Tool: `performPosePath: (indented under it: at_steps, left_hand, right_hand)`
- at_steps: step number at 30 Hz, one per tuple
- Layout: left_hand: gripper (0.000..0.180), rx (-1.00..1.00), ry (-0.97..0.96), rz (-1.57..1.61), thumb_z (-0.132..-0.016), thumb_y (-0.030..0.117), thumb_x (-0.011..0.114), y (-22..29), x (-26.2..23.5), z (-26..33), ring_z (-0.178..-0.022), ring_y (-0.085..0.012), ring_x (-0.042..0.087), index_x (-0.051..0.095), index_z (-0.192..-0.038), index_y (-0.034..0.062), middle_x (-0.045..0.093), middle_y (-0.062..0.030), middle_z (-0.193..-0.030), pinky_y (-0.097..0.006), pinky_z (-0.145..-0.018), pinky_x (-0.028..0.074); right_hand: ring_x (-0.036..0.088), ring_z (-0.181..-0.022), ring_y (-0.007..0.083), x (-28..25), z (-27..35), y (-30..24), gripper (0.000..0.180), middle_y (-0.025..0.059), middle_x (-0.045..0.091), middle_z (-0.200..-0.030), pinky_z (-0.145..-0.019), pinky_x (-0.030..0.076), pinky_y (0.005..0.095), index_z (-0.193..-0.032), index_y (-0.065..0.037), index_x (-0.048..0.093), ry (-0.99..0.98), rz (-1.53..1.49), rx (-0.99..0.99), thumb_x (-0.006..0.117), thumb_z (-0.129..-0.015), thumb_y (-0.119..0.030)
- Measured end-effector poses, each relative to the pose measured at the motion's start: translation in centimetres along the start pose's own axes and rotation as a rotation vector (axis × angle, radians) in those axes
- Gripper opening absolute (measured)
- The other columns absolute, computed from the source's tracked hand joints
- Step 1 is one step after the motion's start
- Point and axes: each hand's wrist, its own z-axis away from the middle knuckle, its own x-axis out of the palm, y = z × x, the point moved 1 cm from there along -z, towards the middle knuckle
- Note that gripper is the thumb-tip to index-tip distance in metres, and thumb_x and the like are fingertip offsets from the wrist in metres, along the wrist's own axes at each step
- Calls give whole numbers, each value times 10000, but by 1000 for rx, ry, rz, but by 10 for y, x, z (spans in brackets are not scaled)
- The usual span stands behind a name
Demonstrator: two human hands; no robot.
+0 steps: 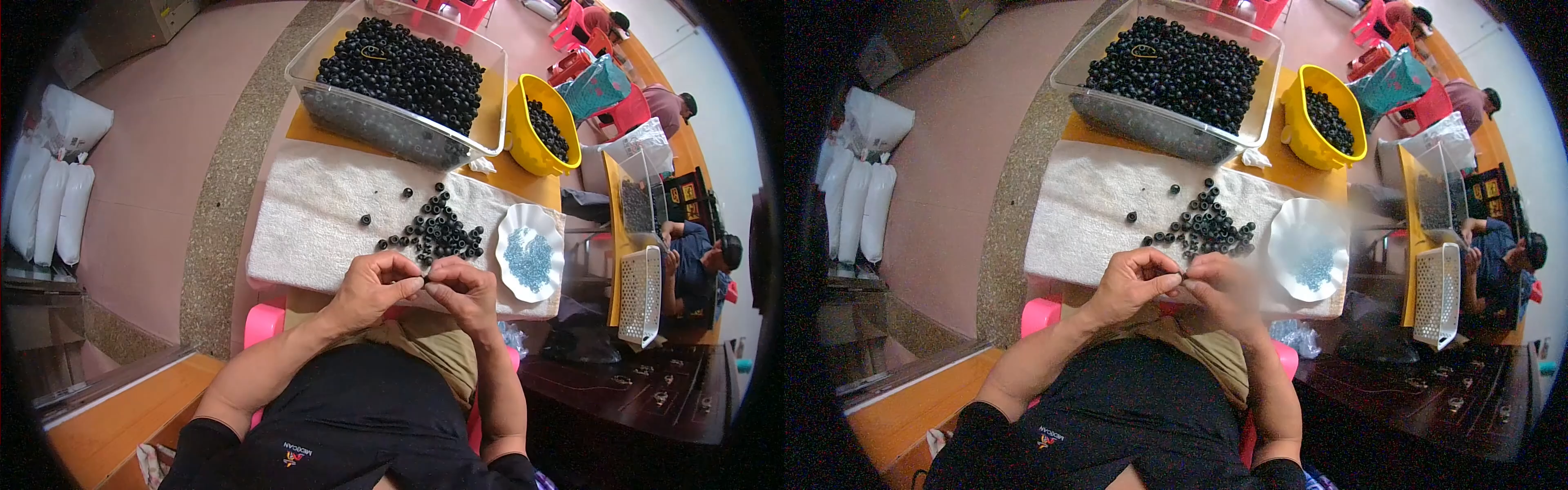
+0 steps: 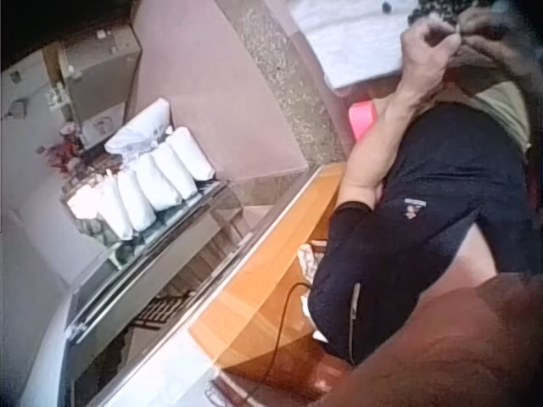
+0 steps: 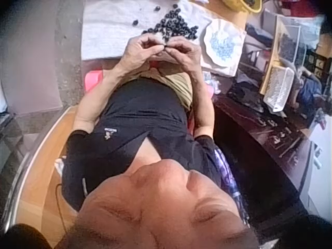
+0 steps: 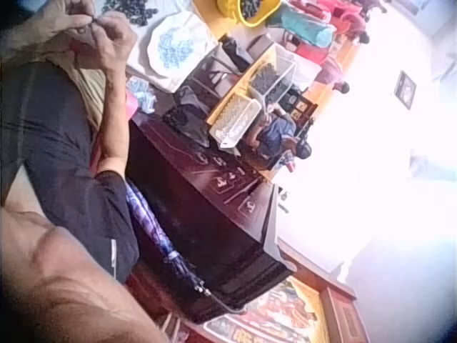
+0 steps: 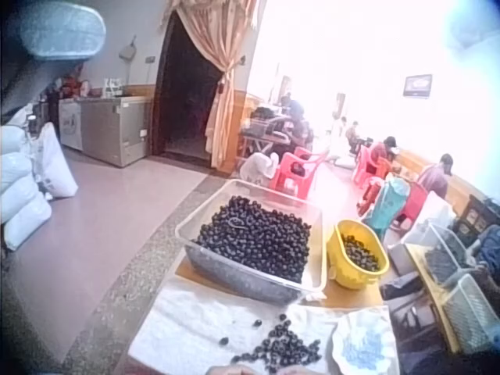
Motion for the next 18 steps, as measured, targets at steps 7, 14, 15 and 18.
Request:
performPosePath:
  at_steps: [7,14,15,18]
  left_hand:
    - [149,8,-16,18,-883,27,684,1,3,2,-813,-108,659,638,-1020,-11,682,-52,-905,-246,-740,551]
    - [154,-1,-41,-34,-890,19,672,2,2,2,-848,-86,637,640,-1037,-11,674,-35,-937,-231,-753,533]
    - [154,-3,-41,-33,-890,19,672,2,2,2,-848,-86,637,640,-1037,-11,674,-35,-937,-231,-753,533]
    - [157,-16,-56,-29,-892,14,666,0,2,2,-861,-83,634,631,-1043,-10,666,-32,-954,-231,-753,534]
  right_hand:
    - [613,-914,156,-4,0,0,152,94,651,-990,-835,495,277,-927,24,679,8,-121,165,717,-789,75]
    - [599,-970,149,-8,0,2,163,71,649,-1037,-885,480,293,-962,12,673,23,-233,273,735,-822,-42]
    - [599,-970,149,-8,1,3,163,71,649,-1037,-885,480,293,-962,12,673,23,-234,275,735,-822,-42]
    - [599,-976,149,-8,1,5,164,74,650,-1042,-888,482,298,-959,10,677,10,-226,235,741,-812,-27]
